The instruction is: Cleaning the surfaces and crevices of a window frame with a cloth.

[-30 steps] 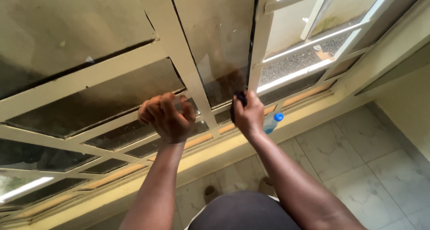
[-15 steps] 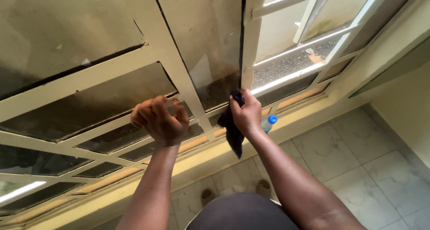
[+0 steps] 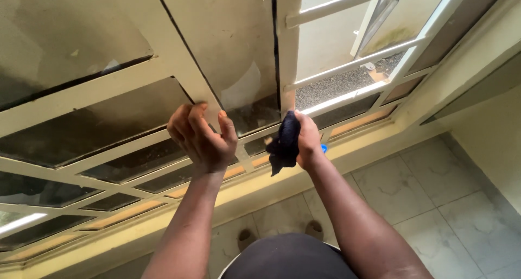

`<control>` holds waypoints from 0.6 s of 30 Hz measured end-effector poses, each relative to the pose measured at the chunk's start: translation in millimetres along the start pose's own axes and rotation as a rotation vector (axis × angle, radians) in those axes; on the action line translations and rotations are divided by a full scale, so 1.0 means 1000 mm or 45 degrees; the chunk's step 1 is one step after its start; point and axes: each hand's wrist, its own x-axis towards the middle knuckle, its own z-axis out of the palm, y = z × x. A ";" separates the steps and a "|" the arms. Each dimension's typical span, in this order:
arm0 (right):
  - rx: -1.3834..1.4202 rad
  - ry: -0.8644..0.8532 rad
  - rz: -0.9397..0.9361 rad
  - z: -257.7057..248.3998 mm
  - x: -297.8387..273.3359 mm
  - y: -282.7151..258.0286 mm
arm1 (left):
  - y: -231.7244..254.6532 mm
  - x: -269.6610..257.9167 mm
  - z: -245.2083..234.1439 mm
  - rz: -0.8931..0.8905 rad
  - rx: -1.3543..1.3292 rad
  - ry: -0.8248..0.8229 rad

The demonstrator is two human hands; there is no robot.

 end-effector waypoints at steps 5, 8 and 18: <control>-0.773 0.157 -0.900 -0.029 0.033 0.019 | -0.008 -0.020 0.015 0.027 0.070 -0.020; -1.088 0.284 -1.131 -0.003 0.009 0.004 | -0.011 -0.024 0.017 0.041 0.082 -0.054; -1.318 0.207 -1.441 -0.003 0.009 0.009 | -0.015 -0.024 0.028 0.098 0.177 0.004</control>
